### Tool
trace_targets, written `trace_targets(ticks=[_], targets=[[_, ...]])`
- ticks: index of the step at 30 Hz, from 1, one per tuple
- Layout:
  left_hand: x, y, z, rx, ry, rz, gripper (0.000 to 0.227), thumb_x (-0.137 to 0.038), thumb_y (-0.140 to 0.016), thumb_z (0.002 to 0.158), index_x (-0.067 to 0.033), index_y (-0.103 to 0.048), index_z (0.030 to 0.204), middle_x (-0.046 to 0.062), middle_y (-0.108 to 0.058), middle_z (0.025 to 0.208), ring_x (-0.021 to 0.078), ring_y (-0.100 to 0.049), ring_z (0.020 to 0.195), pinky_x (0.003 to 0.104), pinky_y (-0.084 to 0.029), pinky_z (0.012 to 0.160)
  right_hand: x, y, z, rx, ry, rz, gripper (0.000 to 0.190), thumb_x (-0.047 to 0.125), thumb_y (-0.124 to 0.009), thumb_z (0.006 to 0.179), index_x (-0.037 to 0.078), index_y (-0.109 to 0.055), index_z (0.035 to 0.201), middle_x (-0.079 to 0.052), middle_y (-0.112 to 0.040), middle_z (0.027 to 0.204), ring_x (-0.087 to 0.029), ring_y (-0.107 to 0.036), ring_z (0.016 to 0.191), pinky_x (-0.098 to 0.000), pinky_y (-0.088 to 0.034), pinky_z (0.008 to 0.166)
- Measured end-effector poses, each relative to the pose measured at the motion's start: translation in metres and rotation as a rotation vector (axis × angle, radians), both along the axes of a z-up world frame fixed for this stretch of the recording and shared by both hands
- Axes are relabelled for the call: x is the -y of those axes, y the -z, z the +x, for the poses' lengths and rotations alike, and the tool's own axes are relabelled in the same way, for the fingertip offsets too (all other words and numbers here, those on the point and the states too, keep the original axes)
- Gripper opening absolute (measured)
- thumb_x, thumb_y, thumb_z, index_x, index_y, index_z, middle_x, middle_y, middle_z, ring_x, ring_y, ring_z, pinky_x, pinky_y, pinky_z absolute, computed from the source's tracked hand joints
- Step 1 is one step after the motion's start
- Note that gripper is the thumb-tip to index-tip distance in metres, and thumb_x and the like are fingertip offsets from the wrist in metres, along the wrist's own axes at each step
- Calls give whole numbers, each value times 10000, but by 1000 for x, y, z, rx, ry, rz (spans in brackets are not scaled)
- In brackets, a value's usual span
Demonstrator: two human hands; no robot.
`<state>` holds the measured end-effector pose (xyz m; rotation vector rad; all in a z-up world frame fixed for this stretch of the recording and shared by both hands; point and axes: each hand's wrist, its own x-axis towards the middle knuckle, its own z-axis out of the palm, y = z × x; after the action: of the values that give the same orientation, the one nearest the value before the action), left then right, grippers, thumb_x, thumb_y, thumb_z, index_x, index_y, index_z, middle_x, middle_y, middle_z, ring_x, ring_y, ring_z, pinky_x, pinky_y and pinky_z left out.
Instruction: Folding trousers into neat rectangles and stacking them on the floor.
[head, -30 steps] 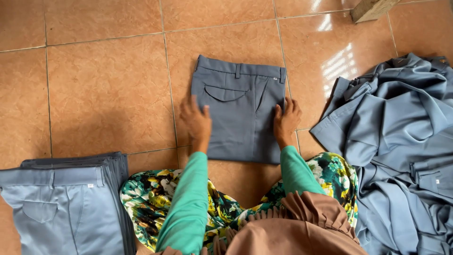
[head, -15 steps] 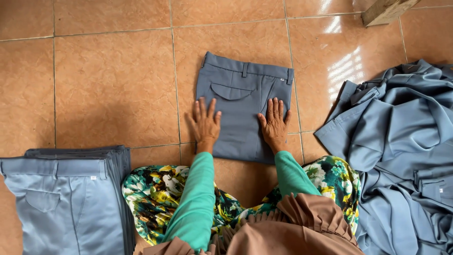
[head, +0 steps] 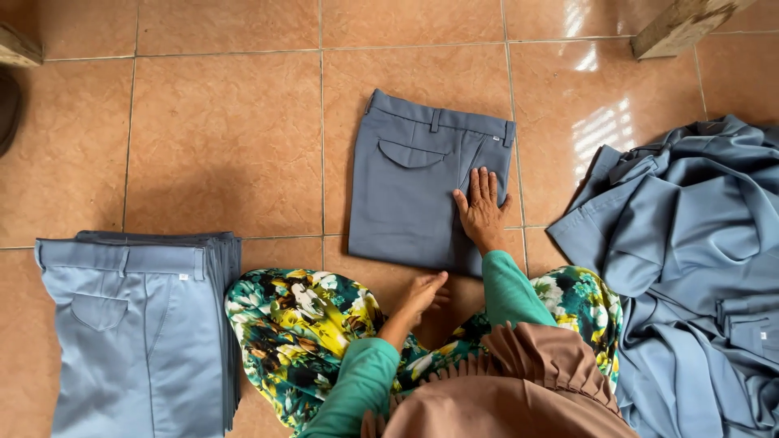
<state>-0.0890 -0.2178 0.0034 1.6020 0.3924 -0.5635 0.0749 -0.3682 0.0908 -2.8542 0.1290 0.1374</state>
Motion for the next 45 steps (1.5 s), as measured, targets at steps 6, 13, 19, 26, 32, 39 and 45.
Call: trace_targets(ticks=[6, 13, 19, 26, 32, 39, 45], targets=[[52, -40, 10, -398, -694, -537, 783, -426, -900, 853, 43, -506, 1340, 227, -596, 1205, 368, -674, 1090, 416, -554, 878, 2, -20, 2, -204, 33, 66, 785, 775, -127, 1026, 299, -153, 1649, 39, -123, 1723, -173, -41, 1586, -734, -154, 1162], [53, -118, 36, -233, -936, -503, 964, -284, -915, 808, 115, -305, 1440, 309, -423, 1337, 421, -528, 1235, 502, -460, 1029, 5, -29, -9, -231, 60, 133, 722, 749, -120, 1040, 340, -220, 1627, 91, -172, 1708, -136, -87, 1580, -775, -173, 1139], [4, -157, -10, -200, -889, -533, 809, -211, -860, 860, 42, -344, 1429, 255, -435, 1390, 432, -454, 1361, 600, -304, 1153, 13, -19, -38, 14, 44, -18, 508, 560, -280, 1112, 301, -468, 1506, 68, -451, 1567, -105, -332, 1479, -690, -206, 1136], [-31, -158, -65, -222, -858, -545, 845, -154, -834, 890, 9, -318, 1538, 266, -458, 1450, 419, -494, 1332, 590, -337, 1120, 18, -25, -19, -2, 40, -199, 470, 456, -677, 956, 211, -478, 1304, -110, -791, 948, -261, -759, 987, -545, -234, 1155], [-55, -157, -74, -175, -782, -541, 844, -171, -835, 902, -66, -324, 1564, 205, -477, 1476, 417, -542, 1297, 581, -424, 1070, 40, -28, 7, -93, -51, -201, 786, 612, -876, 634, 176, -708, 1266, -128, -631, 1216, -355, -577, 1167, -689, -406, 999], [-92, -163, -51, -126, -767, -598, 936, -168, -881, 870, -66, -306, 1602, 236, -452, 1527, 475, -513, 1330, 609, -433, 1054, 44, -49, -25, -434, -96, 83, 1002, 683, -867, 623, 112, -611, 1405, -239, -674, 1313, -422, -611, 1266, -602, -475, 1016], [-140, -167, 0, 65, -683, -666, 875, -156, -902, 817, -18, -430, 1541, 291, -540, 1416, 513, -585, 1204, 612, -508, 948, 16, -72, -66, -411, 22, 576, 672, 415, -964, 670, 16, -725, 1154, -242, -711, 946, -391, -692, 954, -513, -531, 817]])
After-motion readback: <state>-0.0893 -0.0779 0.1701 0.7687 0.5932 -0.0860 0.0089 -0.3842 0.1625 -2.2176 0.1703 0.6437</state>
